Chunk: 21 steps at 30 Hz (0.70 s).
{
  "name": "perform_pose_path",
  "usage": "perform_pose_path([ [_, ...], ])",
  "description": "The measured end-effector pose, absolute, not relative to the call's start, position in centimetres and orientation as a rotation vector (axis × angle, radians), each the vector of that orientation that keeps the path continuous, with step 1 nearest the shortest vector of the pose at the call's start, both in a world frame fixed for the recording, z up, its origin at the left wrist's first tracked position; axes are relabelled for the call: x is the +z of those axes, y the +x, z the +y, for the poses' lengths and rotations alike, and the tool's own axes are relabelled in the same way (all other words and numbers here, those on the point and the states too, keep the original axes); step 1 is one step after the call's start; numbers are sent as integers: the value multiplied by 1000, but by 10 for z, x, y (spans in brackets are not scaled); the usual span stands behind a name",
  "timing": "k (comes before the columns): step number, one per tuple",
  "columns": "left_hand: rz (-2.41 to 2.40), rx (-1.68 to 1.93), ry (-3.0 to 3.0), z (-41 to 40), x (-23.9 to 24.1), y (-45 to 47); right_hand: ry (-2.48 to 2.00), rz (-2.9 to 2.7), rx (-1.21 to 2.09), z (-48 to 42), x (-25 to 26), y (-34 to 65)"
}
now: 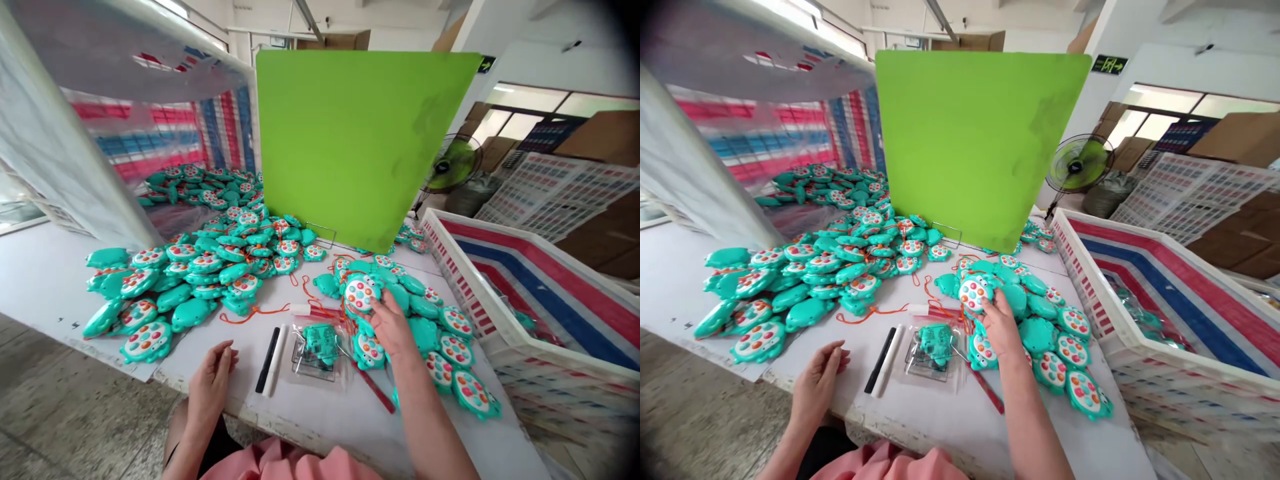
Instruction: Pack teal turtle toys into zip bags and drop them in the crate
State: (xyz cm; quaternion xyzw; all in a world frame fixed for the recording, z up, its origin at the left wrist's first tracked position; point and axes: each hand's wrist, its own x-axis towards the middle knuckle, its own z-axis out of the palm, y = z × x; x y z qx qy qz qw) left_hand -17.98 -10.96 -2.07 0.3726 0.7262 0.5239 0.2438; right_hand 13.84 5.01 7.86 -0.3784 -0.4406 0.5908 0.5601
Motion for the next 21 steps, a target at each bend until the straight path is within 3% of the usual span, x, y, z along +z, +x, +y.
perform_pose_path([
  [8,2029,1341,1104,-109,-29,-182,-879,-892,1498,51,90,128],
  [14,2023,1351,1090,-110,-27,-180,-896,-1040,1336,65,97,123],
  [17,2021,1362,1083,-111,-27,-180,-1035,-1229,979,84,97,136],
  [21,2019,1376,1095,-112,-30,-180,-1354,-1612,208,120,97,174],
])
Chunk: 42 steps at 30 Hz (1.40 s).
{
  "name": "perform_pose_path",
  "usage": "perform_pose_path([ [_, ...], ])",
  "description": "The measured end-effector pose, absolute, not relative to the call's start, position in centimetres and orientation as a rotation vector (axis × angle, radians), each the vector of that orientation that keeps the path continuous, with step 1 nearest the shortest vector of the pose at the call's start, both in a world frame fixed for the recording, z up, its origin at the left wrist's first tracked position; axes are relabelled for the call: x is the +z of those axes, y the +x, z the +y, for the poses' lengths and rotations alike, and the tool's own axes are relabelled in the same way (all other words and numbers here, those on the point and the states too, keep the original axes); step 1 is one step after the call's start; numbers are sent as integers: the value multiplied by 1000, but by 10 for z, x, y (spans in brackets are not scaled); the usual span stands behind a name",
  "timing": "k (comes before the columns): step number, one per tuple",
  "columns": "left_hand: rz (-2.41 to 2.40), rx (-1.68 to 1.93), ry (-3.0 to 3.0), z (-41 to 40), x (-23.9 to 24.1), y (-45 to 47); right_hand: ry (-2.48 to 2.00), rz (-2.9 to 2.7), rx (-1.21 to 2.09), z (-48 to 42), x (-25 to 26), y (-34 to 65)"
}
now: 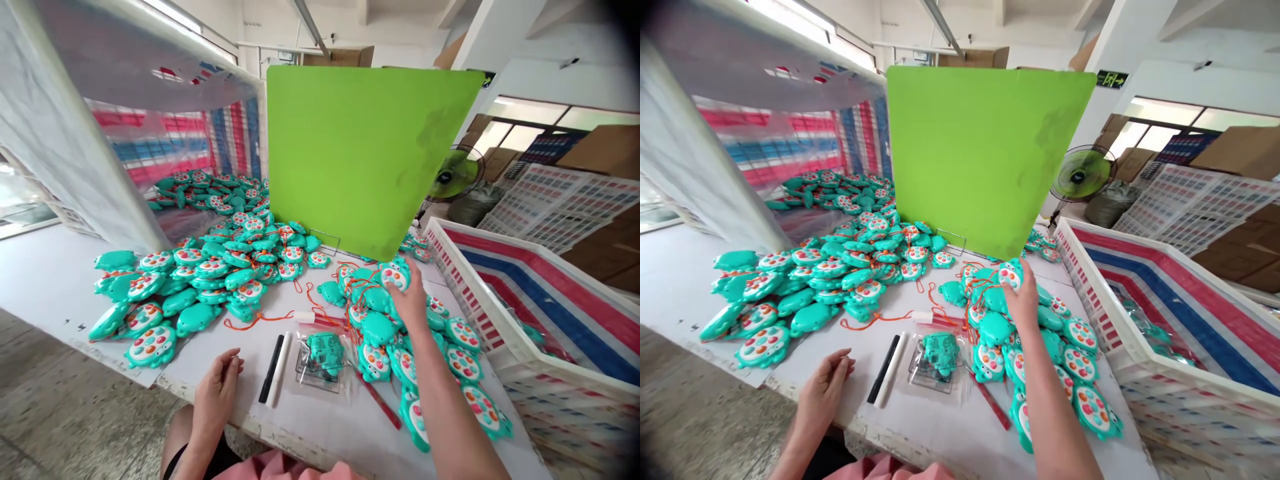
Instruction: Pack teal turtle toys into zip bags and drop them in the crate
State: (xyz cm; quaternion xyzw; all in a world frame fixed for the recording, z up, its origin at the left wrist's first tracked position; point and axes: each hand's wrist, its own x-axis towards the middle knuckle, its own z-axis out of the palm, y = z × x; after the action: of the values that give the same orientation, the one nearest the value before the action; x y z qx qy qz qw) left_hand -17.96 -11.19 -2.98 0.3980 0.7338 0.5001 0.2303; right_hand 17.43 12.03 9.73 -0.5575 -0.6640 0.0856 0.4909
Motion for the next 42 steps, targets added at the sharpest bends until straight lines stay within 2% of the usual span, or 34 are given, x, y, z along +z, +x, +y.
perform_pose_path([
  [3,2012,1388,1106,-113,-31,-179,-1654,-1988,-24,141,94,199],
  [6,2018,1382,1100,-112,-28,-177,-1723,-2315,3,153,89,210],
  [10,2053,1375,1111,-110,-21,-175,-1678,-2454,76,168,93,204],
  [15,2088,1354,1144,-109,-21,-173,-1588,-2543,159,205,101,153],
  [19,2112,1341,1181,-111,-26,-172,-1475,-2601,254,243,87,80],
  [24,2142,1382,1180,-112,-29,-172,-1533,-2531,371,277,56,5],
  [30,2147,1405,1179,-112,-27,-170,-1659,-2327,613,276,35,-12],
  [37,2102,1375,1224,-114,-29,-173,-1407,-2041,970,238,70,12],
  [42,1983,1382,1315,-103,-13,-158,-1089,-1842,1265,149,91,21],
])
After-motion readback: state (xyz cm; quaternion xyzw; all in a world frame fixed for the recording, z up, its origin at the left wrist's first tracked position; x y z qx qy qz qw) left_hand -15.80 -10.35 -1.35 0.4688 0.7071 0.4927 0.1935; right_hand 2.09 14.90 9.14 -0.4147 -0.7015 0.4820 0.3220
